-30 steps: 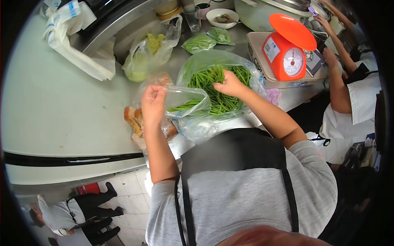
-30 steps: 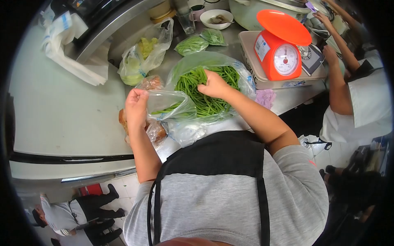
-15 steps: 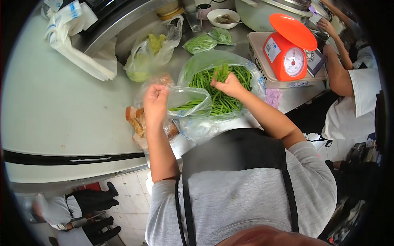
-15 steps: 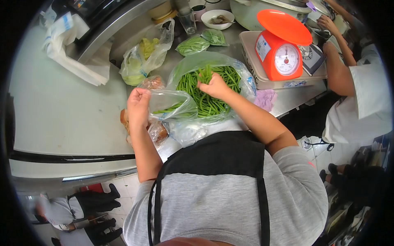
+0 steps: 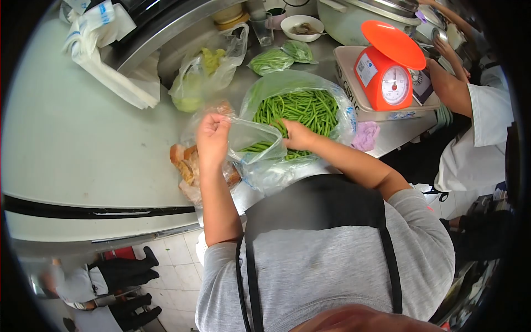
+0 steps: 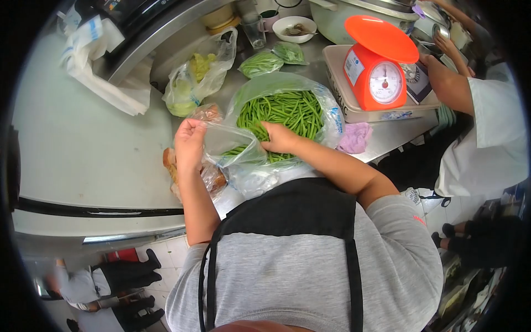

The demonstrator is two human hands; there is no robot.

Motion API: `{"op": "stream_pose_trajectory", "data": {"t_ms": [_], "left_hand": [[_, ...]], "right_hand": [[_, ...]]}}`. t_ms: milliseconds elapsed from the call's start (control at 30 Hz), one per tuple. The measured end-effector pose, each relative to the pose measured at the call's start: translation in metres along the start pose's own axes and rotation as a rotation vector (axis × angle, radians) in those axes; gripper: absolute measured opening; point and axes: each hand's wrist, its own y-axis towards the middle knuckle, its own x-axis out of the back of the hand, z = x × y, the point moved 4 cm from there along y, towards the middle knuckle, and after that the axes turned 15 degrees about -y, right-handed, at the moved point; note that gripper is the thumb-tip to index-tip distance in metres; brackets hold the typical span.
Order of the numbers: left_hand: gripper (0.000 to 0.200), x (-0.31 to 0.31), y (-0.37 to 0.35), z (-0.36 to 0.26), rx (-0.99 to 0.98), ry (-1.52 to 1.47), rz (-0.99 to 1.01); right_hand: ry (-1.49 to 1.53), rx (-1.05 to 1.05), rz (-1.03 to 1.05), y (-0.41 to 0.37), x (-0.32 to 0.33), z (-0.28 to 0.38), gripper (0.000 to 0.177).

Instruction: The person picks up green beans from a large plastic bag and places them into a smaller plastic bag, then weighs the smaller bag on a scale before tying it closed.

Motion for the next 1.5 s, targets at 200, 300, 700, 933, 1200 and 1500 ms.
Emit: {"op": "stream_pose_trajectory", "data": {"t_ms": [200,300,700,933,1200,1500], "left_hand": [[0.007,0.004,-0.004,-0.001,-0.031,0.009,-0.049],[0.008,0.002,-0.002,0.001,-0.023,0.035,-0.048],[0.010,-0.011,0.007,0.003,0.009,0.030,-0.015],[0.008,-0.015,0.004,0.000,0.065,-0.099,0.025],[0.006,-0.025,0.001,0.009,0.018,-0.145,-0.018],[0.008,-0.061,-0.010,-0.009,-0.124,0.315,0.070]], "right_hand": [[0.444,-0.177,-0.138,0.022,0.049,0.002,0.021],[0.778,-0.211,-0.217,0.019,0.080,0.030,0.017],[0.283,0.520,-0.538,0.006,0.092,0.148,0.017],[-0.181,0.896,-0.316,-0.001,0.035,0.153,0.027],[-0.340,0.073,0.185,0.027,0.015,0.102,0.027],[-0.534,0.201,0.350,0.049,-0.032,0.069,0.028]]}}
